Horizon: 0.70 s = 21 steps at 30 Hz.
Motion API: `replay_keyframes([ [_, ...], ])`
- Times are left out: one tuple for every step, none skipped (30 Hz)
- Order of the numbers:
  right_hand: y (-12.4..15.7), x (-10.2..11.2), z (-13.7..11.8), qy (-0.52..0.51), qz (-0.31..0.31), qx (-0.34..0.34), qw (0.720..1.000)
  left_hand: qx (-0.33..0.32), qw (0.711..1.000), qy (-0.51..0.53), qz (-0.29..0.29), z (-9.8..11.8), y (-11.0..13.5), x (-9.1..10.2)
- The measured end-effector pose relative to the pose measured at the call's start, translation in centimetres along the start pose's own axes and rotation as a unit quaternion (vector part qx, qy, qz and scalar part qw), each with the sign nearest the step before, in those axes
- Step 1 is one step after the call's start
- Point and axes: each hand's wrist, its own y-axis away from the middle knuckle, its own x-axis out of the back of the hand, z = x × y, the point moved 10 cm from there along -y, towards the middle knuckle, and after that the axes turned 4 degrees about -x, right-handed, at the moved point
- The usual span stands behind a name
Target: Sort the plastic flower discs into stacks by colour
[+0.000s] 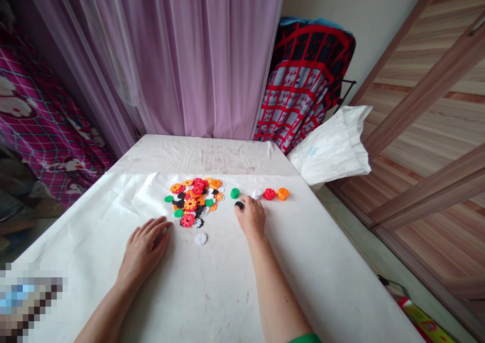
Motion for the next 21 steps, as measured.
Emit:
replay_keyframes([
  [0.1,0.2,0.0,-0.003,0.005,0.003,1.000,0.001,1.000,0.000,-0.001,0.0,0.0,0.0],
  [0.2,0.5,-0.1,-0.007,0.009,0.006,1.000,0.002,1.000,0.000,-0.001,0.1,0.0,0.1],
  [0.4,0.7,-0.3,-0.013,0.013,0.010,1.000,0.003,1.000,-0.001,-0.001,0.1,-0.1,0.1],
  [0.8,0.9,-0.7,-0.021,0.012,0.017,1.000,0.003,1.000,-0.001,-0.002,0.2,-0.1,0.2],
  [1.2,0.8,-1.4,-0.032,0.005,0.028,0.999,0.003,1.000,-0.001,-0.002,0.2,-0.1,0.2],
  [1.7,0.6,-2.4,-0.044,-0.011,0.046,0.998,0.002,1.000,0.000,-0.001,0.2,-0.1,0.2],
  [2.4,0.2,-3.7,-0.056,-0.033,0.068,0.996,0.000,1.000,0.000,0.000,0.3,-0.1,0.2],
  [3.2,-0.3,-5.1,-0.068,-0.059,0.093,0.992,-0.002,1.000,-0.001,0.002,0.3,-0.1,0.3],
  [4.1,-0.9,-6.7,-0.077,-0.088,0.120,0.986,-0.002,1.000,-0.001,0.003,0.3,-0.1,0.3],
  [4.9,-1.4,-8.1,-0.084,-0.113,0.142,0.980,-0.002,1.000,-0.001,0.004,0.3,-0.1,0.3],
  [5.6,-1.9,-9.4,-0.088,-0.134,0.158,0.974,-0.001,1.000,-0.002,0.004,0.3,-0.1,0.3],
  [6.2,-2.4,-10.4,-0.088,-0.152,0.168,0.970,-0.001,1.000,-0.001,0.004,0.3,-0.1,0.2],
  [6.5,-2.8,-11.1,-0.087,-0.166,0.172,0.967,0.000,1.000,-0.001,0.004,0.3,-0.1,0.2],
  [6.7,-3.2,-11.6,-0.084,-0.177,0.172,0.965,0.001,1.000,0.000,0.005,0.3,-0.1,0.2],
  [6.8,-3.4,-11.9,-0.081,-0.184,0.170,0.965,0.002,1.000,0.000,0.007,0.3,-0.1,0.2],
  [6.8,-3.6,-12.1,-0.078,-0.188,0.167,0.965,0.003,1.000,0.000,0.008,0.3,-0.1,0.2],
  [6.7,-3.8,-12.1,-0.076,-0.191,0.165,0.965,0.004,1.000,0.000,0.011,0.3,-0.1,0.2],
  [6.6,-3.8,-12.1,-0.073,-0.194,0.163,0.965,0.005,1.000,0.000,0.012,0.2,-0.1,0.3],
  [6.5,-3.8,-12.0,-0.068,-0.196,0.162,0.965,0.005,1.000,0.000,0.013,0.2,-0.1,0.3],
  [6.4,-3.8,-11.9,-0.061,-0.199,0.160,0.965,0.005,1.000,0.000,0.013,0.2,-0.1,0.2],
  [6.4,-3.7,-11.7,-0.051,-0.201,0.157,0.965,0.006,1.000,0.000,0.012,0.2,-0.1,0.2],
])
